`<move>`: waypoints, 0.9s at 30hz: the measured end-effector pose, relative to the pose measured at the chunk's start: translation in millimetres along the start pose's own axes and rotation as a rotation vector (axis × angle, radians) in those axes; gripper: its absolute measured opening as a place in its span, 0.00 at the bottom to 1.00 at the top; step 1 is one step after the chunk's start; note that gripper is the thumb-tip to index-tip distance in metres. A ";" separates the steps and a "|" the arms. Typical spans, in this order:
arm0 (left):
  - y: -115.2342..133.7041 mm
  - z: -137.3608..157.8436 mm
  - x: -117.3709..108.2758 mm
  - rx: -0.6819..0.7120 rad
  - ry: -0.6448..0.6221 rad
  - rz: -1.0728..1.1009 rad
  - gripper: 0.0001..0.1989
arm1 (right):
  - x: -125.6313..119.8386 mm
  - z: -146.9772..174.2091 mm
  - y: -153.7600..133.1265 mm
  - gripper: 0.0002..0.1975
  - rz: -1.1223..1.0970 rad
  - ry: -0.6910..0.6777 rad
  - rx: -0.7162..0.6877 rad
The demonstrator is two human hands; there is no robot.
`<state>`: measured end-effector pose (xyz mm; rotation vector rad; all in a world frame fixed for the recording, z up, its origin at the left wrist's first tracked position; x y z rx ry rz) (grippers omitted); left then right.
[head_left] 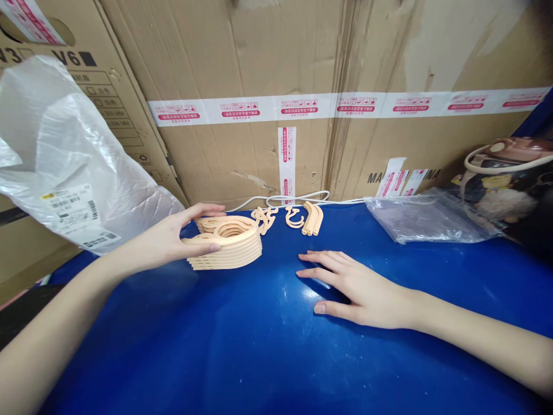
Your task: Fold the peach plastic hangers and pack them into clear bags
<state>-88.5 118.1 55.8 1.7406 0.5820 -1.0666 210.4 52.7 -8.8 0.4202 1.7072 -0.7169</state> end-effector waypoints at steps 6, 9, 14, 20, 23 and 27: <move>-1.0 -1.7 0.6 0.008 -0.004 -0.004 0.33 | -1.2 0.1 -0.7 0.28 -0.011 0.011 -0.003; -1.5 -1.5 0.4 0.002 -0.005 -0.008 0.33 | -1.2 0.6 -0.5 0.28 -0.014 0.009 -0.002; -2.2 -1.4 0.5 -0.001 0.005 -0.014 0.34 | -1.4 0.8 -0.4 0.28 -0.020 0.013 -0.009; -2.6 -0.7 1.2 -0.006 0.004 -0.022 0.34 | -1.0 0.7 -0.7 0.27 -0.018 0.013 -0.011; 0.6 0.7 0.3 -0.011 -0.003 -0.033 0.33 | -1.6 0.3 -1.2 0.27 -0.025 0.018 -0.013; 3.7 2.2 -0.8 -0.015 -0.018 -0.039 0.33 | -2.1 0.0 -1.4 0.27 -0.035 0.020 -0.016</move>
Point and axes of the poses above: each hand's wrist, its own z-axis away from the middle knuckle, its own x-axis out of the palm, y = z × x, the point moved 4 cm from there along -z, towards the middle knuckle, and after that the axes turned 3 degrees about z, right-handed, at the moved point
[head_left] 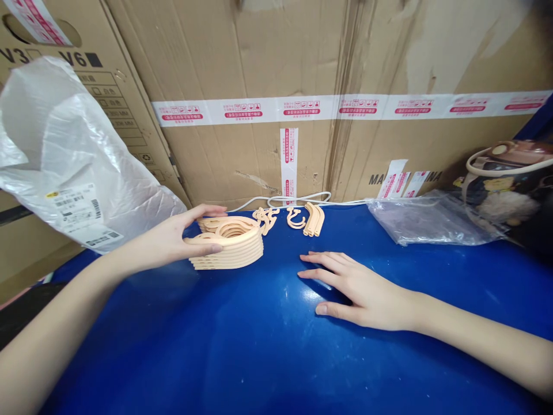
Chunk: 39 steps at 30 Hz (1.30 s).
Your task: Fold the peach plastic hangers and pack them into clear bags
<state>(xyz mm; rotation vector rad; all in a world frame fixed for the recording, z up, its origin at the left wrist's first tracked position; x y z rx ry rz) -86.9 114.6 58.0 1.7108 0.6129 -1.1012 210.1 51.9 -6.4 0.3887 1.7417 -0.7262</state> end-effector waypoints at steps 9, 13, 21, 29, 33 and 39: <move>1.1 1.9 -1.2 -0.001 0.003 0.000 0.32 | 0.4 0.3 0.6 0.28 0.010 -0.012 0.008; 2.4 2.4 -0.7 -0.003 -0.002 0.000 0.32 | 0.3 0.1 -0.2 0.27 0.008 -0.011 0.006; 2.1 0.7 -0.2 -0.007 -0.005 0.014 0.33 | 0.5 0.1 -0.4 0.27 -0.003 -0.012 0.006; 0.2 0.8 -0.6 0.012 -0.008 0.008 0.31 | -0.3 -0.3 -0.4 0.27 -0.006 -0.006 0.005; -6.7 -0.6 0.2 0.015 -0.019 0.001 0.33 | 0.0 -0.4 -0.6 0.27 0.001 -0.013 0.012; -9.9 -1.1 -2.0 0.008 -0.028 0.001 0.35 | -0.3 -0.9 -2.2 0.27 -0.005 -0.005 0.006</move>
Point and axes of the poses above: each hand's wrist, its own z-axis away from the middle knuckle, its own x-axis out of the palm, y = z × x, the point moved 4 cm from there along -z, towards the middle knuckle, and after that the axes turned 3 degrees about z, right-handed, at the moved point
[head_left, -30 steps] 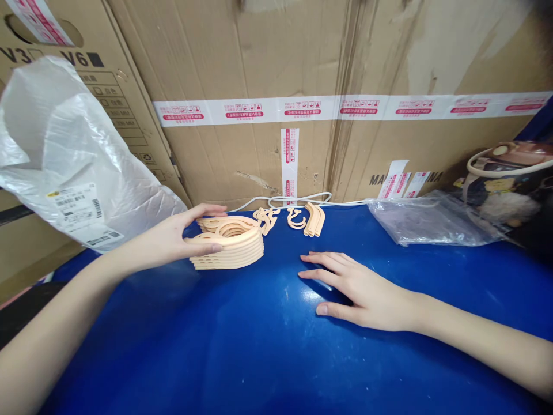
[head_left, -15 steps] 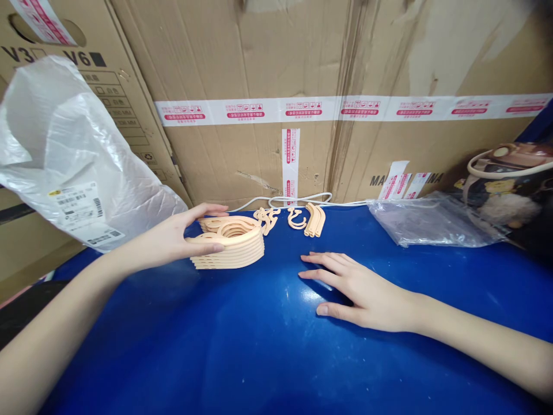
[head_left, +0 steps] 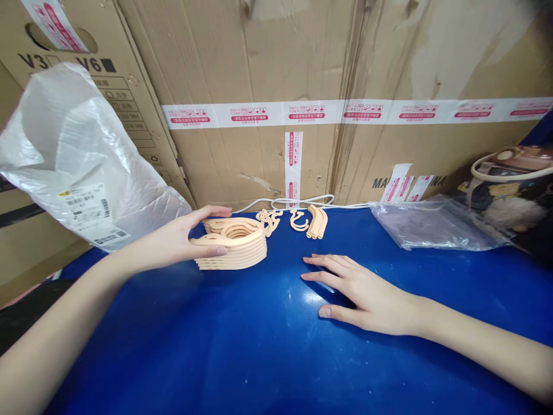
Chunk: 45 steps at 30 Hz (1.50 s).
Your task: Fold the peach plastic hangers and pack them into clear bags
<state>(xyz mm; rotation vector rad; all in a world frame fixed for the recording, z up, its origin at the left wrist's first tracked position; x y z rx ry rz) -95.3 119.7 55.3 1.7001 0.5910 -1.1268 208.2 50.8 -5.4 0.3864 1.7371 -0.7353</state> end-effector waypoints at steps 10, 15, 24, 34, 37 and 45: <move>109.4 36.7 41.3 0.505 0.435 -0.062 0.07 | 0.0 -0.1 0.6 0.27 -0.015 0.005 -0.010; 126.0 42.7 107.0 0.679 -0.003 -0.108 0.14 | -6.6 -4.1 4.6 0.20 -0.095 0.081 0.062; 100.1 29.9 120.9 0.453 -0.199 -0.084 0.29 | -46.8 -52.3 94.9 0.21 0.120 0.214 0.647; 103.2 31.6 117.7 0.438 -0.221 -0.085 0.28 | -32.9 -80.0 135.0 0.20 0.166 0.218 0.785; 102.5 32.4 118.0 0.434 -0.220 -0.077 0.28 | -36.4 -77.2 138.2 0.17 0.154 0.249 0.780; 102.8 31.3 118.7 0.419 -0.241 -0.103 0.29 | -39.4 -65.2 142.9 0.16 0.155 0.256 0.820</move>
Point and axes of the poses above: each hand's wrist, its own z-axis away from the middle knuckle, its own x-axis out of the palm, y = z × x, the point moved 4 cm from there along -z, towards the middle knuckle, and after that the axes turned 3 degrees about z, right-handed, at the moved point
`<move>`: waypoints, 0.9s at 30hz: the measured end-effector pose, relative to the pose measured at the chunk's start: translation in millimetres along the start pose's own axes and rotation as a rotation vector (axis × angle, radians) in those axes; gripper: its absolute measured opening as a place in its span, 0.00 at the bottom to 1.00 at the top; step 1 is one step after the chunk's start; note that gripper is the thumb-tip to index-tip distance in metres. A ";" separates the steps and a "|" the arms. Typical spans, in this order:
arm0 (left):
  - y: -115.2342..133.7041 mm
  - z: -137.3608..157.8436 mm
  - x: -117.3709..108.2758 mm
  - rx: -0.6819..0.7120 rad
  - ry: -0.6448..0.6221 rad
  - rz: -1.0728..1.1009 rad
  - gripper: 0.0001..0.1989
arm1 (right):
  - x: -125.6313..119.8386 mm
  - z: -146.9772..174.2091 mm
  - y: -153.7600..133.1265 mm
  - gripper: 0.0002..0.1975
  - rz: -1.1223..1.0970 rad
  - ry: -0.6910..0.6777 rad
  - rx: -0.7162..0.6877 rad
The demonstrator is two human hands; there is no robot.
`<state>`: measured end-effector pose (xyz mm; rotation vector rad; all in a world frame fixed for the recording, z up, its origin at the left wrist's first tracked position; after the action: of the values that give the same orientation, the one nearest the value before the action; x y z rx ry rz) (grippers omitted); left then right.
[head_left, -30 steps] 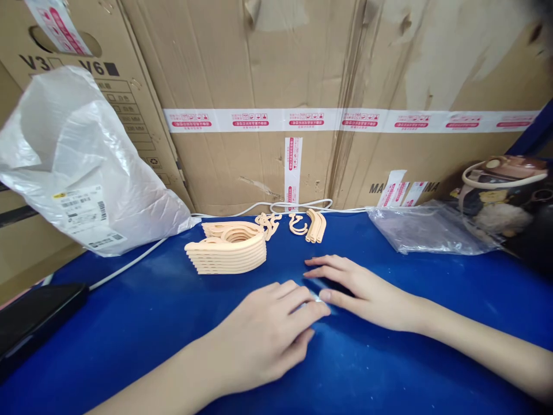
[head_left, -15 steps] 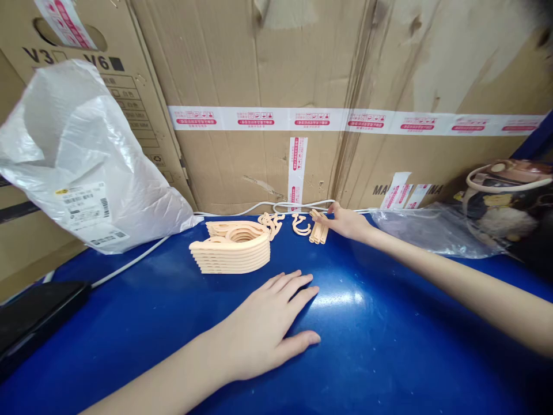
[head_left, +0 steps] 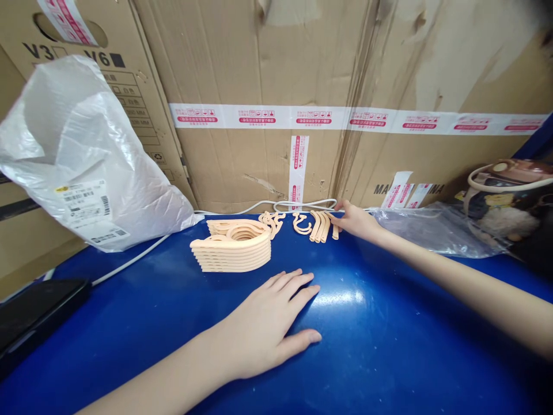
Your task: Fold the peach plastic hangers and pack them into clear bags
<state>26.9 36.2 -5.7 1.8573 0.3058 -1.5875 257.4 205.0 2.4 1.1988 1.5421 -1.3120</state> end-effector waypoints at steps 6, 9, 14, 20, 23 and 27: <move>0.9 1.0 -0.4 0.000 -0.007 0.002 0.29 | 5.9 -2.7 -2.8 0.18 0.040 -0.036 -0.037; 0.4 0.8 0.5 -0.001 -0.011 -0.003 0.29 | 7.6 -4.5 -1.2 0.22 0.073 -0.035 -0.031; 1.2 1.0 0.8 -0.006 -0.016 -0.020 0.29 | 9.3 -2.1 4.9 0.23 0.084 -0.042 -0.018; 1.4 1.8 -0.4 -0.004 -0.012 -0.012 0.29 | 3.3 3.5 10.6 0.20 0.087 -0.061 -0.012; 0.9 1.4 -0.5 0.013 0.013 -0.003 0.29 | -6.7 12.6 14.9 0.20 0.093 -0.083 -0.033; 1.0 1.7 0.3 0.037 0.055 -0.006 0.28 | -19.5 44.8 11.4 0.17 0.062 -0.157 -0.130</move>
<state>26.2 34.4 -5.7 1.9328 0.3085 -1.5574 272.7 157.8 10.1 1.0296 1.4433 -1.2155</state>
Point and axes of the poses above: each hand's wrist, its own z-axis away from the middle knuckle, its own x-axis out of the palm, y = z × x, the point moved 4 cm from there along -z, towards the middle knuckle, and after that the axes turned 3 degrees about z, right-handed, at the moved point
